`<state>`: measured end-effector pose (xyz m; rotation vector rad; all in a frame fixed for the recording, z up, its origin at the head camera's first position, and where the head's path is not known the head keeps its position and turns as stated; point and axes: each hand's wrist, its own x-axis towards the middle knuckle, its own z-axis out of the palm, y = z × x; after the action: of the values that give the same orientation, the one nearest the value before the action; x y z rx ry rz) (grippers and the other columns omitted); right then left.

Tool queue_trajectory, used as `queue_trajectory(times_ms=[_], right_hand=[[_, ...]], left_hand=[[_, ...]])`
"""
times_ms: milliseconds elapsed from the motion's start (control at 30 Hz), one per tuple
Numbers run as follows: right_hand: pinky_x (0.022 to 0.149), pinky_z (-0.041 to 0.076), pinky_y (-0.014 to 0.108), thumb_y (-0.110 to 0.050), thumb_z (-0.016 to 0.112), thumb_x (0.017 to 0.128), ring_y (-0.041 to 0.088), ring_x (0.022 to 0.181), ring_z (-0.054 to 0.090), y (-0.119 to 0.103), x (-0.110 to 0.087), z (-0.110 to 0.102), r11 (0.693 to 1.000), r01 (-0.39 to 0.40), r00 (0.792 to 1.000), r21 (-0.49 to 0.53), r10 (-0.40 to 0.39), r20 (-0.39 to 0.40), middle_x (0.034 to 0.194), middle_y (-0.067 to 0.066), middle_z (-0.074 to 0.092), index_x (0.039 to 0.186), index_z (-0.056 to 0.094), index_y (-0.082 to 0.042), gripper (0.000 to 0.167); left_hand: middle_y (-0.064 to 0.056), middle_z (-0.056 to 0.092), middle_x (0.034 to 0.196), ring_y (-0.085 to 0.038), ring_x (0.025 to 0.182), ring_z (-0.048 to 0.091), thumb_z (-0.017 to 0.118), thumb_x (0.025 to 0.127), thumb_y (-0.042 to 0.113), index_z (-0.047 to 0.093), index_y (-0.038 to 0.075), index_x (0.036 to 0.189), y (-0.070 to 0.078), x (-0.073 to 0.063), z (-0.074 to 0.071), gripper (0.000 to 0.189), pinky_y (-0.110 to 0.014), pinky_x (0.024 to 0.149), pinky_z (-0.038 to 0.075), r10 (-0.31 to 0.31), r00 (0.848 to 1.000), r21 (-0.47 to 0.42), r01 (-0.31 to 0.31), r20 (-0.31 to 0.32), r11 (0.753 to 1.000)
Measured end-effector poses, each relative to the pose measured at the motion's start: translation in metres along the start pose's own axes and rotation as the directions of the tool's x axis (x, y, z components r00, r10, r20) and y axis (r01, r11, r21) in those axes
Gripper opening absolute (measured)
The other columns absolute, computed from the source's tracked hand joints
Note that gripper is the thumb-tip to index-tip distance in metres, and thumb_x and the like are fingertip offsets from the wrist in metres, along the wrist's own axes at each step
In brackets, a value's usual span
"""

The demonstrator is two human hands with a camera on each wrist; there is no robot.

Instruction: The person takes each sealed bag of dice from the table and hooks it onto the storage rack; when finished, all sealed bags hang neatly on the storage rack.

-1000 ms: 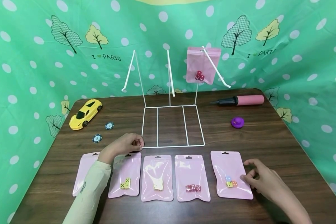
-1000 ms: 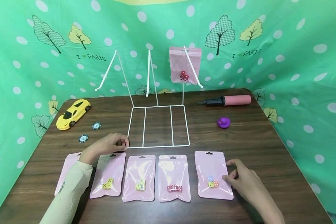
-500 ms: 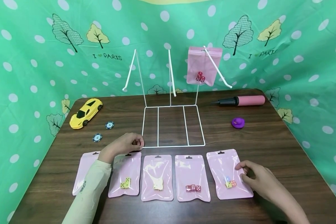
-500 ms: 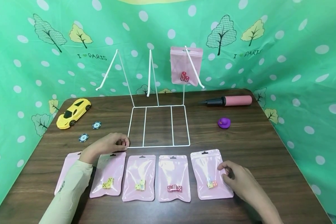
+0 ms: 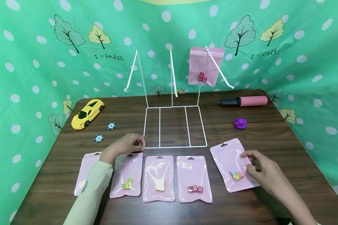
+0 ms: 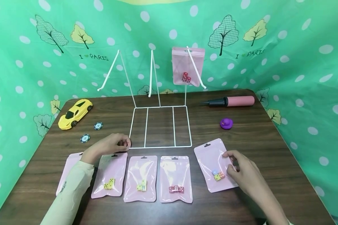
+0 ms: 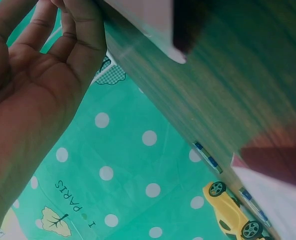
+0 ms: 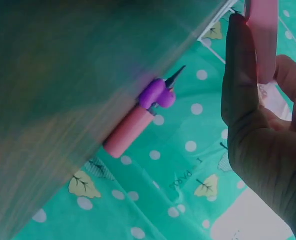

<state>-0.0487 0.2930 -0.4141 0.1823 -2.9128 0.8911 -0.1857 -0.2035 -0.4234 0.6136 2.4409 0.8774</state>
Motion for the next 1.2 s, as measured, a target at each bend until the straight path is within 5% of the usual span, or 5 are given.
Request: queue_trajectory(times_ms=[500,733,967,1200], right_hand=[[0.074,0.046,0.005,0.022,0.072,0.082,-0.004,0.086,0.057,-0.018,-0.011,0.001,0.978,0.124,0.986,0.165,-0.103,-0.129,0.101,0.003,0.065,0.117,0.069,-0.009,0.046],[0.069,0.049,0.012,0.018,0.072,0.089,-0.002,0.083,0.062,-0.036,-0.015,-0.003,0.972,0.069,0.995,0.223,-0.05,-0.092,0.109,0.002,0.064,0.122,0.069,-0.01,0.043],[0.063,0.049,0.017,0.02,0.069,0.092,-0.004,0.091,0.065,-0.054,-0.011,-0.009,0.94,0.09,0.991,0.328,-0.051,-0.126,0.121,-0.024,0.063,0.127,0.067,-0.007,0.044],[0.064,0.047,0.017,0.021,0.069,0.092,-0.003,0.089,0.065,-0.07,-0.009,-0.014,0.935,0.105,0.985,0.339,-0.05,-0.165,0.124,-0.022,0.064,0.129,0.067,-0.008,0.047]], left_hand=[[-0.001,0.06,0.083,-0.015,0.076,0.056,0.072,0.103,0.003,0.07,0.005,0.099,0.002,0.001,-0.001,0.004,-0.032,0.071,0.049,-0.016,1.0,0.004,0.016,0.007,1.0],[-0.001,0.06,0.082,-0.015,0.075,0.056,0.072,0.103,0.002,0.07,0.003,0.099,0.001,0.001,0.0,0.005,-0.032,0.07,0.049,-0.022,1.0,0.0,0.022,0.01,1.0],[-0.002,0.059,0.082,-0.016,0.074,0.055,0.072,0.104,0.003,0.07,0.003,0.099,0.0,0.001,0.001,0.005,-0.032,0.07,0.048,-0.025,1.0,-0.006,0.025,0.009,1.0],[-0.001,0.059,0.081,-0.015,0.073,0.055,0.072,0.104,0.002,0.071,0.003,0.1,0.0,0.0,0.001,0.004,-0.031,0.068,0.048,-0.023,1.0,-0.006,0.023,0.007,1.0]])
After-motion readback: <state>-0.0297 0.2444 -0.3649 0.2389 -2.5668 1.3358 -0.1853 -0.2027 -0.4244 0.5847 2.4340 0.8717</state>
